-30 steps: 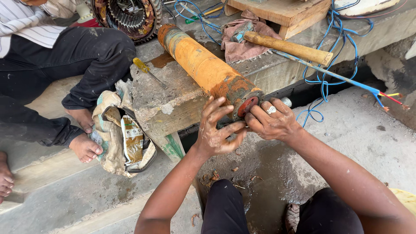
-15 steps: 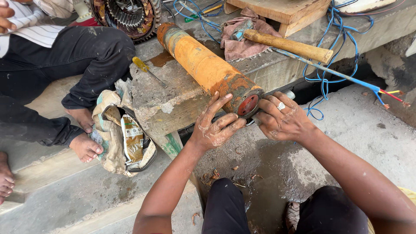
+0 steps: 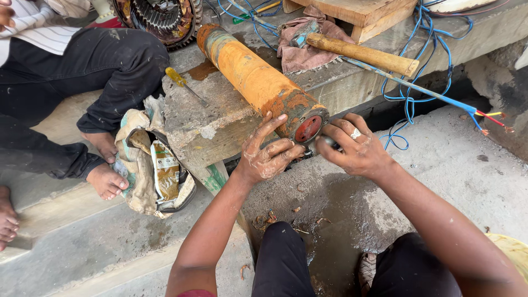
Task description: The person uses a hammer and chisel to remove a metal cap from the end of a cylindrical motor component. After removing the cap, they dip it into a bucket of water and then use a screwdriver to work on the exposed end of the cylinder.
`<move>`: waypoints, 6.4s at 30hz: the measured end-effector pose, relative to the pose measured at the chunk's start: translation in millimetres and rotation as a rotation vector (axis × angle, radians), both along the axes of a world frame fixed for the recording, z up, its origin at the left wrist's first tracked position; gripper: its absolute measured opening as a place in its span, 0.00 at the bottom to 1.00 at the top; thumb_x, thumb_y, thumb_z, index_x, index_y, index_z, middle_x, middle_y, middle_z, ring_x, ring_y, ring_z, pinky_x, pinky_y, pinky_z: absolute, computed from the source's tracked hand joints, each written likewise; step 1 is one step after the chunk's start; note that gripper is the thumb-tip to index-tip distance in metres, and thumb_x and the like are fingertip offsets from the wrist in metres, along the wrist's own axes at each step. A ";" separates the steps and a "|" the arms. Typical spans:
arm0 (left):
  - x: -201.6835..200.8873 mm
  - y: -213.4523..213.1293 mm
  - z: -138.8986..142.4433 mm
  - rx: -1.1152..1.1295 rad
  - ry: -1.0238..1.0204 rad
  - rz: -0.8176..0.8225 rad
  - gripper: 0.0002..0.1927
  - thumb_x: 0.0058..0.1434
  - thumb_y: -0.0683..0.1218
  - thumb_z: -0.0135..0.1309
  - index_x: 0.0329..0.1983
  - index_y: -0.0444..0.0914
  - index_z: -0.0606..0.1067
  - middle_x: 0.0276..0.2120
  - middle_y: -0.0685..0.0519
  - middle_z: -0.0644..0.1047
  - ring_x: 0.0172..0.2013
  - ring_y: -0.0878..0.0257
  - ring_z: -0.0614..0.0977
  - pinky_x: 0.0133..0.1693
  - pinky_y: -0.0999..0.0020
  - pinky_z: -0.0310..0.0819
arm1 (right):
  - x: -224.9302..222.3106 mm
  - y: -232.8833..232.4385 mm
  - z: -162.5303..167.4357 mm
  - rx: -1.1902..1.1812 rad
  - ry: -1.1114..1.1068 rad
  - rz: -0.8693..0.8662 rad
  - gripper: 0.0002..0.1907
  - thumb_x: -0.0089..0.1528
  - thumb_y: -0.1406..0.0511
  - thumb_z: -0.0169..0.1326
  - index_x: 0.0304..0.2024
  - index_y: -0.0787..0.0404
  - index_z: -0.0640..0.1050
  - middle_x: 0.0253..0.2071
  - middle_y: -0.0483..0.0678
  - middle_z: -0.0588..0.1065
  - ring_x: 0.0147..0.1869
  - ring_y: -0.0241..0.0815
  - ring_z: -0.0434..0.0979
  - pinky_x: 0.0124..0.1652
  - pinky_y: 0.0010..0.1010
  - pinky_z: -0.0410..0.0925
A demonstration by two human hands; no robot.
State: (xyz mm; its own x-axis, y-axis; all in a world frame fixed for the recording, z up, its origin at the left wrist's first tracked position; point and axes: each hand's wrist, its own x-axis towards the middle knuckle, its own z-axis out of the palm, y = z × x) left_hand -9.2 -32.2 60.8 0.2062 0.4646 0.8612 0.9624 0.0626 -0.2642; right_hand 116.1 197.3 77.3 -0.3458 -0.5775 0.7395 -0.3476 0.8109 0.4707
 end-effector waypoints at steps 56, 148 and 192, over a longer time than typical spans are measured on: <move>-33.5 29.2 52.7 -0.222 -0.078 -0.056 0.45 0.48 0.64 0.73 0.67 0.47 0.68 0.64 0.56 0.72 0.67 0.55 0.71 0.70 0.45 0.58 | -25.9 -8.0 -8.5 -0.063 0.234 -0.063 0.25 0.59 0.41 0.63 0.31 0.52 0.75 0.33 0.44 0.74 0.36 0.45 0.72 0.42 0.44 0.65; -45.3 27.3 57.1 -0.241 -0.102 -0.069 0.46 0.45 0.63 0.72 0.66 0.46 0.71 0.64 0.56 0.73 0.67 0.55 0.72 0.71 0.50 0.62 | -16.1 -0.9 -16.8 -0.107 0.067 -0.053 0.26 0.55 0.46 0.65 0.38 0.58 0.75 0.31 0.47 0.70 0.33 0.46 0.74 0.34 0.38 0.66; -54.5 33.7 53.1 -0.310 -0.091 0.050 0.52 0.39 0.66 0.75 0.68 0.51 0.68 0.65 0.60 0.72 0.68 0.60 0.72 0.56 0.51 0.57 | -41.8 -27.9 -59.5 -0.485 0.227 -0.177 0.27 0.57 0.45 0.62 0.27 0.61 0.71 0.26 0.51 0.66 0.26 0.52 0.68 0.30 0.44 0.61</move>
State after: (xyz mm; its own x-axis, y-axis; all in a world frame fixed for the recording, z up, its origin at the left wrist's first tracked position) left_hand -63.8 1.6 113.9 0.1052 0.7153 0.6908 0.9808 0.0400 -0.1907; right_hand 74.3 169.3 17.8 -0.2074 -0.1002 0.9731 -0.1199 0.9898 0.0764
